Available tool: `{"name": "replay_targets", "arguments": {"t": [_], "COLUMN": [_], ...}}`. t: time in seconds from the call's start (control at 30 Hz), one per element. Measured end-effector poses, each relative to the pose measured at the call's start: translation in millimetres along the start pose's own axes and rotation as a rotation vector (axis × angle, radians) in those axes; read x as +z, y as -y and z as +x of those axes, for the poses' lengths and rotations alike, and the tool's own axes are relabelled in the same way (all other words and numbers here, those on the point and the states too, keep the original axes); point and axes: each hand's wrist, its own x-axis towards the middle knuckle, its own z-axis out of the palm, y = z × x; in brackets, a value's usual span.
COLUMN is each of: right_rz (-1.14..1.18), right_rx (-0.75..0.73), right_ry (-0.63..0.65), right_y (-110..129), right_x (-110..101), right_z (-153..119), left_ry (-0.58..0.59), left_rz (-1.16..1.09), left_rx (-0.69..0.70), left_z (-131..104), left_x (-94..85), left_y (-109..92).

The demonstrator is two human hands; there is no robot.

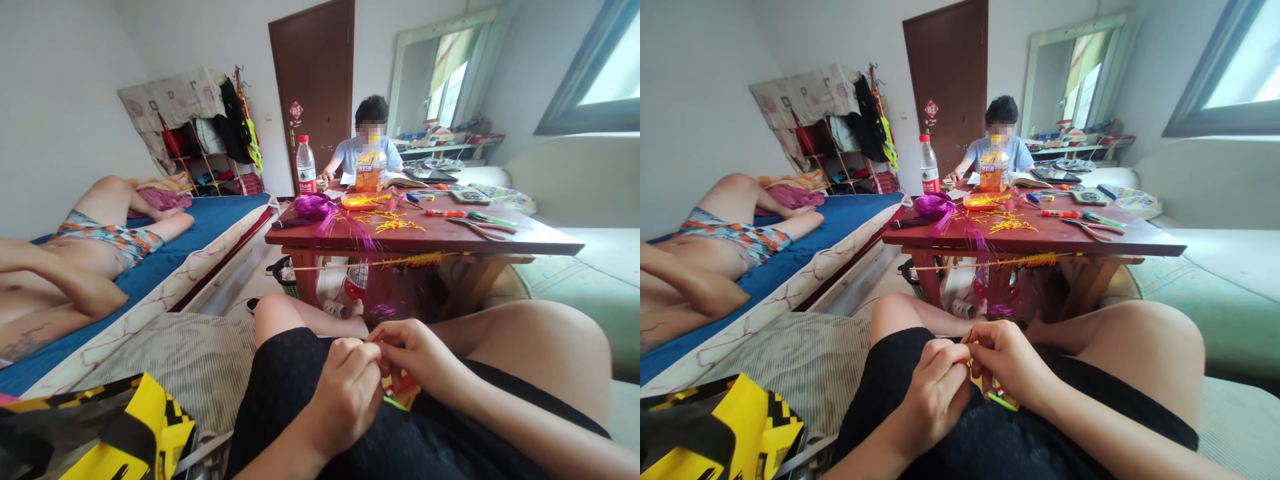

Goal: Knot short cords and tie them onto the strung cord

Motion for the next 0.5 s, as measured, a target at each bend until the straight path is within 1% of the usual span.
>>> {"name": "replay_targets", "arguments": {"t": [0.07,0.13,0.2,0.27,0.3,0.33,0.37,0.4,0.43,0.5], "right_rz": [0.025,0.025,0.005,-0.015,-0.043,-0.119,-0.25,-0.431,-0.646,-1.059], "right_rx": [0.027,0.043,0.043,0.035,0.018,-0.024,-0.098,-0.211,-0.362,-0.714], "right_ry": [0.021,0.036,0.039,0.02,-0.004,-0.04,-0.075,-0.099,-0.098,-0.033], "right_y": [-2,-5,-5,-1,2,5,9,11,13,12], "right_x": [0,-1,-1,-1,-1,-2,-3,-5,-7,-13], "right_z": [5,9,13,13,12,10,7,4,0,-5], "left_ry": [0.043,0.073,0.097,0.083,0.054,0.017,-0.028,-0.064,-0.084,-0.078], "left_rz": [0.05,0.081,0.082,0.005,-0.067,-0.161,-0.276,-0.419,-0.603,-1.019], "left_rx": [0.085,0.13,0.123,0.056,-0.013,-0.111,-0.235,-0.381,-0.553,-0.883], "left_z": [1,3,5,8,9,12,15,18,21,26], "left_x": [-3.5,-6.5,-7.2,-5.1,-3.3,-1.3,0.7,2.5,4.2,6.8], "left_y": [3,5,5,5,5,5,5,6,6,8]}}
